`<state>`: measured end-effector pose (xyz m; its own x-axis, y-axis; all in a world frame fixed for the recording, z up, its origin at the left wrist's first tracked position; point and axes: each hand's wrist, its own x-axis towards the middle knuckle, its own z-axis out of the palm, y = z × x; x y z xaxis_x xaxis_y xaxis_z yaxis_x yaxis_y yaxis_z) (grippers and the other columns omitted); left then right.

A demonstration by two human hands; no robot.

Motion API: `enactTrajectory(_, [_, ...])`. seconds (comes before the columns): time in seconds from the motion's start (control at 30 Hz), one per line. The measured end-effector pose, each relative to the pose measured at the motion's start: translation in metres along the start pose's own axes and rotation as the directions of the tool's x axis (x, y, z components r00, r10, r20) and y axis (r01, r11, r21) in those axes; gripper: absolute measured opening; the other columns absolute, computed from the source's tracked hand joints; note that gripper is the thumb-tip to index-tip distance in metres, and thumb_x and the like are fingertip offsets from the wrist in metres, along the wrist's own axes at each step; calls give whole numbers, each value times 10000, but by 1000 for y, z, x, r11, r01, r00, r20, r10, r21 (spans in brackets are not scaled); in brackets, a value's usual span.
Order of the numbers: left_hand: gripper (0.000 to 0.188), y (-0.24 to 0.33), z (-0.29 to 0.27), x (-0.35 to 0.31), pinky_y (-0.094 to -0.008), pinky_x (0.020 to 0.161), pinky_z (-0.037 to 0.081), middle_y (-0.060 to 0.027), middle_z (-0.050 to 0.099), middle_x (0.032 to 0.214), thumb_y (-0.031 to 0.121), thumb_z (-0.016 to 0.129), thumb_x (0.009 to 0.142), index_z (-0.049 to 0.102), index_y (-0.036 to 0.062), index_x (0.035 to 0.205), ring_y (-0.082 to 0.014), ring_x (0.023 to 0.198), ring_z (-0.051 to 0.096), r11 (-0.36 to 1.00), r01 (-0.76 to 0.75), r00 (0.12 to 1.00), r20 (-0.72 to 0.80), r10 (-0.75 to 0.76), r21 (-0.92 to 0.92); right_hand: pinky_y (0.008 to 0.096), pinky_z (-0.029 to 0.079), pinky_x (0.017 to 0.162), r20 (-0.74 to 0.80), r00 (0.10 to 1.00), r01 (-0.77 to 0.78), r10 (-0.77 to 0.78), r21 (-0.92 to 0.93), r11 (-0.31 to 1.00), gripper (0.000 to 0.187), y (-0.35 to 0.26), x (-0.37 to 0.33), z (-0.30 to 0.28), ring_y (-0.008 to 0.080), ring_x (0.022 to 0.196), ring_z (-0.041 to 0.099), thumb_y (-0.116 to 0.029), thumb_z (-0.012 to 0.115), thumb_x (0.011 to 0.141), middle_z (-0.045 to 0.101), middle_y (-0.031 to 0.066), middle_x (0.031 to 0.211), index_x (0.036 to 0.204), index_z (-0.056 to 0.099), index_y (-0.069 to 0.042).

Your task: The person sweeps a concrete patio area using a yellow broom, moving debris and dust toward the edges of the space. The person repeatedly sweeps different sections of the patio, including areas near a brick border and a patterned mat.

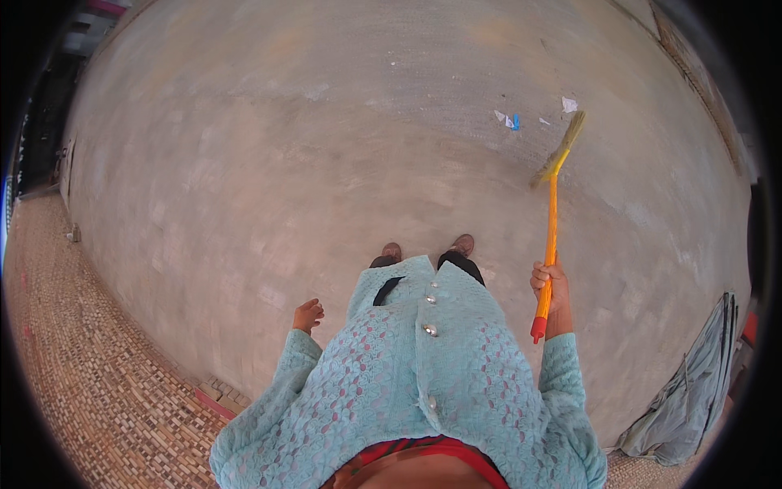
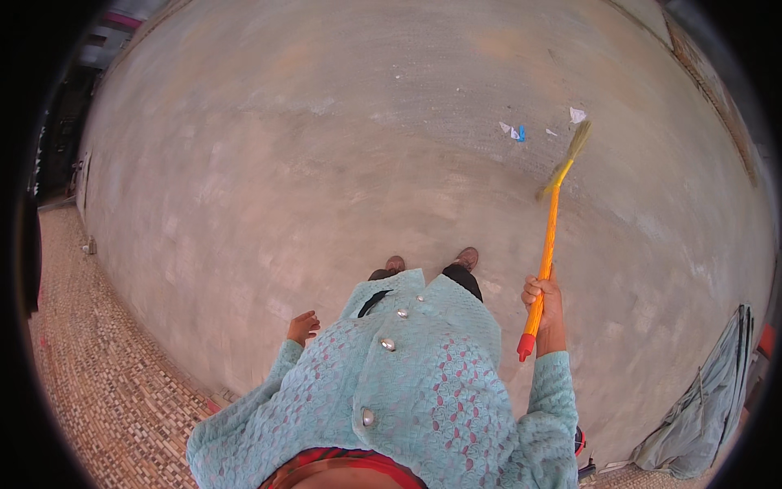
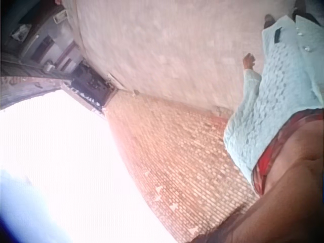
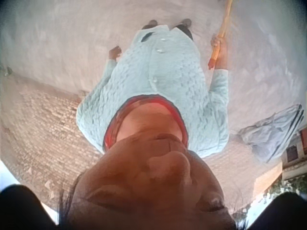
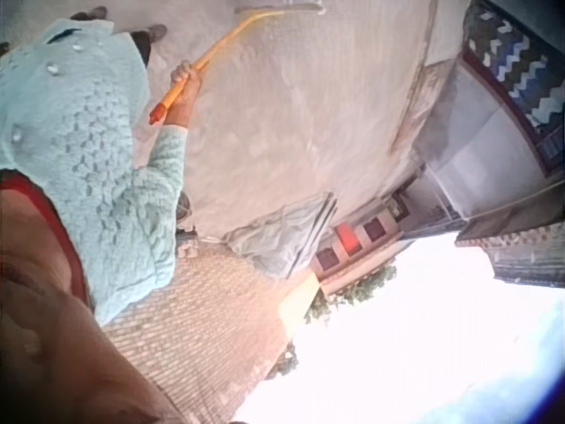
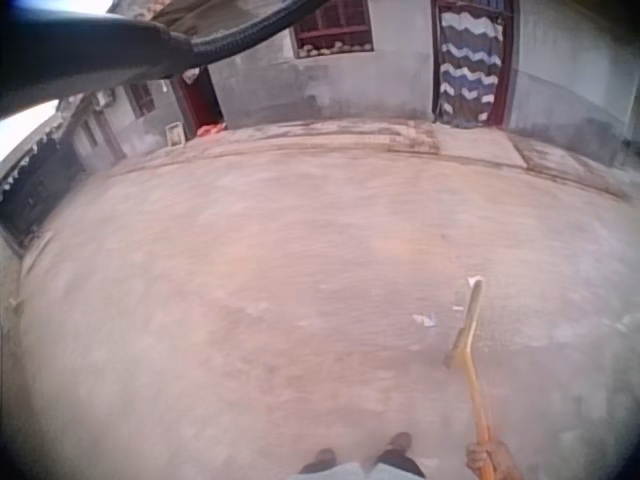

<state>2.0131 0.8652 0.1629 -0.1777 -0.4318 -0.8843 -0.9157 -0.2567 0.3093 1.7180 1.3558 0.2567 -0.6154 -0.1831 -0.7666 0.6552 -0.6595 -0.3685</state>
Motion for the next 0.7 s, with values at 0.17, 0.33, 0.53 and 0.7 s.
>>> enactTrajectory(0.17, [397,-19,-1,10,-263,516,401,-26,585,735,161,551,754,493,30,1124,-118,624,553,998,-1,998,56,4,-65,155,352,378,286,937,-255,199,172,952,544,28,13,35,44,455,357,60,420,714,373,27,703,1200,336,-170])
enactTrajectory(0.33, [401,-19,-13,3,-264,521,402,-28,587,741,170,547,758,489,25,1127,-121,631,555,999,12,1000,4,-11,-50,158,356,400,512,767,-549,386,213,808,359,85,83,70,46,467,376,43,426,741,367,18,701,1067,380,-99])
enactTrajectory(0.53, [420,6,-14,-23,-262,537,407,-28,589,768,183,545,758,481,20,1139,-122,654,561,999,21,998,-50,-22,-31,162,379,405,478,674,-696,563,156,701,213,131,168,83,56,461,416,10,453,744,410,41,691,939,371,29])
enactTrajectory(0.7, [418,24,-11,-31,-263,547,416,-27,592,788,181,539,757,485,19,1138,-119,671,565,999,16,998,-59,-13,47,164,410,389,384,860,-493,337,450,745,146,82,168,12,69,460,439,28,431,719,412,67,678,836,357,73])
